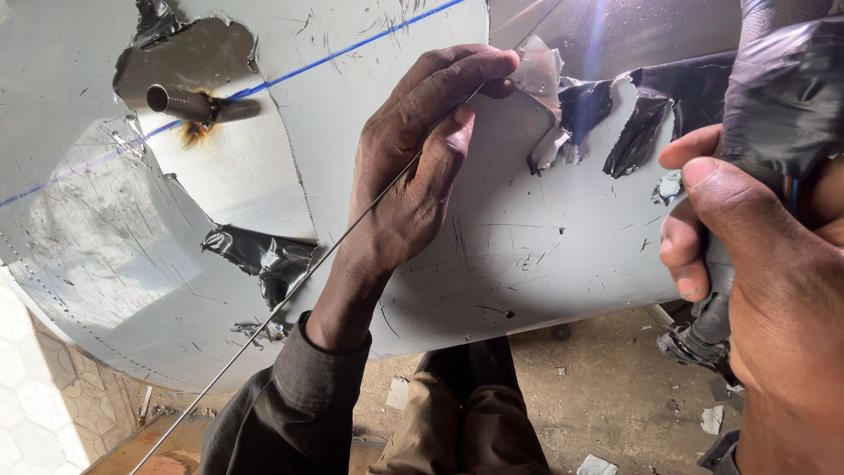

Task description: The person is performing TIG welding on a metal sheet, using a welding torch in one hand and feeding a filler rod with the other.

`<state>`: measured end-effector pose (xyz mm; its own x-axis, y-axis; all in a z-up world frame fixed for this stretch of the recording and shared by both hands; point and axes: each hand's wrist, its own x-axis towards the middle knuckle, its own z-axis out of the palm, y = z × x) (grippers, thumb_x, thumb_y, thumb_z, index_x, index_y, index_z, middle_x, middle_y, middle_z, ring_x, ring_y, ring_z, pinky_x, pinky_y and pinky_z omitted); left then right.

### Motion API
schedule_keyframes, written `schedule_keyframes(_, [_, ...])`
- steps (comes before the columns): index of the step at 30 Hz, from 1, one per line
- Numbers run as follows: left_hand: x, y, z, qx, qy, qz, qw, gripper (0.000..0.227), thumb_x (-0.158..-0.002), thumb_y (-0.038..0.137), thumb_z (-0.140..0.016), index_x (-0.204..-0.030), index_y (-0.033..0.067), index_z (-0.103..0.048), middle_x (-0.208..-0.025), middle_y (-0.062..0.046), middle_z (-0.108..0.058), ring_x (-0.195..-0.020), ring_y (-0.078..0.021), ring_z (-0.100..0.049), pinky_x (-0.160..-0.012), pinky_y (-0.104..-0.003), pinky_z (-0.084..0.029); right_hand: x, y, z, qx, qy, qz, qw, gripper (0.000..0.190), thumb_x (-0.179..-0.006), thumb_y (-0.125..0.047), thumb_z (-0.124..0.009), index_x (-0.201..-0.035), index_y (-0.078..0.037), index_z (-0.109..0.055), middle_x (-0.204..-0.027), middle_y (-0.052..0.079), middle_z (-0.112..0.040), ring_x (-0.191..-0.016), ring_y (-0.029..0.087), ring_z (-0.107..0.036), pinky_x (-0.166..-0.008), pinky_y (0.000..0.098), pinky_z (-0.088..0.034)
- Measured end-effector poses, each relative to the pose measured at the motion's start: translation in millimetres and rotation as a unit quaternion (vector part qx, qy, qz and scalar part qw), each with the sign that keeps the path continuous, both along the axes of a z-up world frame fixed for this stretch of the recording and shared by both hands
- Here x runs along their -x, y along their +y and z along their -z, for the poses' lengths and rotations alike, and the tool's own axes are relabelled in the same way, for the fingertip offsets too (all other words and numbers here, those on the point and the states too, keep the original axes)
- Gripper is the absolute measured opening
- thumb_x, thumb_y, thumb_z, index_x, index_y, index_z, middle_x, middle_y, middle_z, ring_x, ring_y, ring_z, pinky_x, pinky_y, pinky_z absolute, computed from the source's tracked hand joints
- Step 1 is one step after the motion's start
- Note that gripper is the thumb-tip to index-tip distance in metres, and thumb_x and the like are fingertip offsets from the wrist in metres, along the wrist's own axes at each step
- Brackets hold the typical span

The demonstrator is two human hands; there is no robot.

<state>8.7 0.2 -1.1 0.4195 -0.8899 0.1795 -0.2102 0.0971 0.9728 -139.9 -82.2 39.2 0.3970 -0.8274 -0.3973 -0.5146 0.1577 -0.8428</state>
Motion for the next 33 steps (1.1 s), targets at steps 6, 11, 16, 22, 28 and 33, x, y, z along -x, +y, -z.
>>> schedule_keyframes(6, [-3.2, -1.0, -3.2, 0.013, -0.025, -0.002, 1.0, 0.021, -0.085, 0.019, -0.03, -0.093, 0.0073, -0.045, -0.095, -0.005, -0.043, -0.082, -0.0154, -0.049, -0.079, -0.025, -0.041, -1.0, 1.5, -2.0, -0.005, -0.003, -0.005, 1.0, 0.017, -0.083, -0.009, -0.035, -0.09, 0.002, -0.045, -0.048, 0.011, -0.037, -0.036, 0.016, -0.034, -0.03, 0.0219, -0.025])
schedule_keyframes(11, [-4.5, 1.0, -4.2, 0.011, 0.012, -0.01, 1.0, 0.018, -0.082, 0.004, -0.032, -0.092, 0.0064, -0.047, -0.096, -0.005, -0.045, -0.085, -0.0148, -0.05, -0.08, -0.023, -0.041, -2.4, 2.3, -1.0, -0.044, 0.0, 0.032, 0.999, 0.019, -0.079, -0.016, -0.035, -0.089, -0.003, -0.044, -0.049, 0.006, -0.035, -0.034, 0.012, -0.028, -0.03, 0.0206, -0.02])
schedule_keyframes(16, [-6.3, 4.0, -4.3, 0.024, 0.032, -0.004, 0.999, 0.019, -0.087, 0.015, -0.033, -0.095, 0.0054, -0.048, -0.098, -0.006, -0.047, -0.09, -0.0168, -0.053, -0.085, -0.025, -0.042, -6.9, 10.2, -2.1, -0.029, -0.009, 0.049, 0.998, 0.017, -0.08, -0.016, -0.038, -0.088, -0.003, -0.046, -0.049, 0.006, -0.036, -0.034, 0.011, -0.03, -0.032, 0.0189, -0.021])
schedule_keyframes(22, [-9.8, 7.9, -1.6, 0.038, 0.02, 0.003, 0.999, 0.027, -0.086, 0.02, -0.03, -0.099, 0.0039, -0.047, -0.099, -0.008, -0.048, -0.092, -0.0176, -0.053, -0.088, -0.028, -0.041, -14.2, 18.9, -1.7, 0.0, -0.003, 0.087, 0.996, 0.007, -0.079, -0.008, -0.039, -0.081, -0.005, -0.045, -0.073, 0.004, -0.045, -0.042, 0.011, -0.04, -0.03, 0.0192, -0.024])
schedule_keyframes(28, [-16.3, 10.2, 0.4, 0.032, 0.03, 0.039, 0.998, 0.024, -0.086, 0.013, -0.03, -0.102, 0.0033, -0.046, -0.102, -0.009, -0.047, -0.094, -0.0185, -0.053, -0.088, -0.027, -0.04, -19.3, 26.5, -1.9, -0.003, -0.047, 0.109, 0.993, 0.005, -0.078, -0.009, -0.039, -0.078, -0.005, -0.043, -0.079, 0.002, -0.05, -0.041, 0.009, -0.038, -0.031, 0.0181, -0.024])
schedule_keyframes(33, [-22.0, 11.5, -4.0, 0.03, -0.02, 0.04, 0.999, 0.018, -0.086, 0.011, -0.03, -0.096, 0.0078, -0.045, -0.095, -0.005, -0.043, -0.086, -0.0156, -0.052, -0.083, -0.025, -0.041, -27.0, 33.8, -4.8, -0.01, -0.049, 0.135, 0.99, 0.006, -0.079, -0.01, -0.04, -0.078, -0.005, -0.044, -0.059, 0.003, -0.04, -0.042, 0.008, -0.038, -0.031, 0.0176, -0.024])
